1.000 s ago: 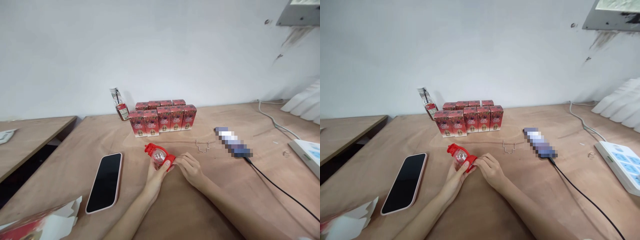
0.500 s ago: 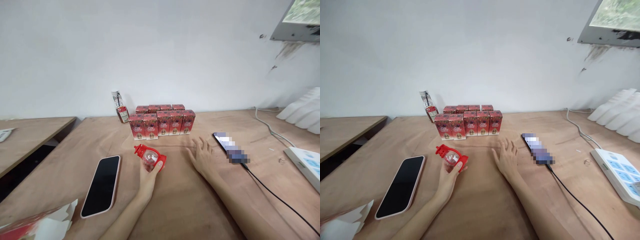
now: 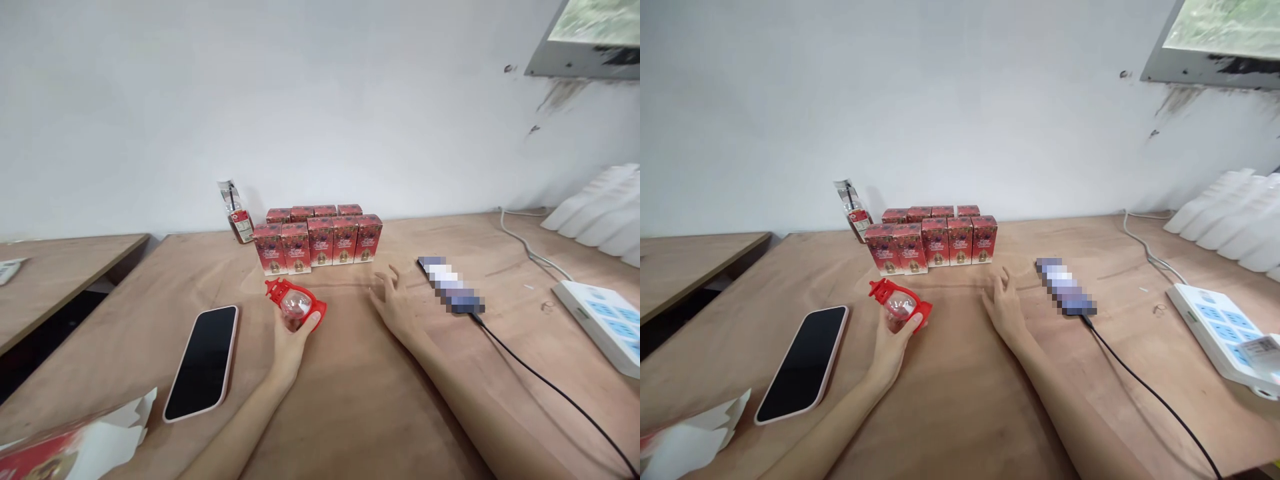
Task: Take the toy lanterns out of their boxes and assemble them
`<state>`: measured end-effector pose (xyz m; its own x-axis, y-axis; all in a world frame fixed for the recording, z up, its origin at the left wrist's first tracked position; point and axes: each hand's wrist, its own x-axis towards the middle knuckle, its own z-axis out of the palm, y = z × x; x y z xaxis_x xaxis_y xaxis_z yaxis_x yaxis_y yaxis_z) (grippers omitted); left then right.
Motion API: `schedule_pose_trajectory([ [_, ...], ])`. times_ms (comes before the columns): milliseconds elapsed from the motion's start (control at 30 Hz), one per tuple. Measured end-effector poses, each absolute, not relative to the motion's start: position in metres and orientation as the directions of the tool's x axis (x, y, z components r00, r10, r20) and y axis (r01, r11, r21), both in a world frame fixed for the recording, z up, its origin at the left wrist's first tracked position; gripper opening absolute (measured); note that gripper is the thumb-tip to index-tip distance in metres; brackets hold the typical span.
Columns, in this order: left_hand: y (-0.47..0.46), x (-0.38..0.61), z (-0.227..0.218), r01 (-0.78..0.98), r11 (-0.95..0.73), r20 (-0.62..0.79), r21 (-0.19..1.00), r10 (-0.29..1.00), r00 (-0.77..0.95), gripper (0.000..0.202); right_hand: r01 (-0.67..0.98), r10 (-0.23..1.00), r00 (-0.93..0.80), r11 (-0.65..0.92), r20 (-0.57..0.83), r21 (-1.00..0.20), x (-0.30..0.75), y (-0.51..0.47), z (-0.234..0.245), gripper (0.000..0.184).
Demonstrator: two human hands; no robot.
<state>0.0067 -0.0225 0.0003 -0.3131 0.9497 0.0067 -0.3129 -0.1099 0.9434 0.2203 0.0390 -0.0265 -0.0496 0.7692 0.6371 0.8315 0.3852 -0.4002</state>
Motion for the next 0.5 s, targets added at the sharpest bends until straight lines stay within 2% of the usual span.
schedule_pose_trajectory([
  [100,-0.023,0.006,0.003,-0.280,-0.143,0.053,0.949,0.951,-0.305,0.044,0.725,0.710,-0.166,0.558,0.684,-0.404,0.212,0.034,-0.021,0.035],
  [200,-0.024,0.005,0.003,-0.220,-0.164,0.091,0.962,0.947,-0.308,0.041,0.679,0.705,-0.372,0.651,0.604,-0.341,0.207,0.027,-0.016,0.040],
  [267,-0.024,0.004,0.002,-0.180,-0.185,0.121,0.966,0.940,-0.319,0.038,0.717,0.731,-0.416,0.629,0.540,-0.300,0.205,0.024,-0.015,0.044],
  [400,-0.022,-0.001,0.002,-0.150,-0.214,0.160,0.965,0.938,-0.309,0.029,0.860,0.809,-0.331,0.470,0.487,-0.197,0.202,0.022,-0.017,0.043],
  [500,-0.019,-0.008,0.004,-0.125,-0.218,0.177,0.968,0.944,-0.277,0.033,0.853,0.804,-0.313,0.472,0.505,-0.223,0.201,0.023,-0.018,0.038],
])
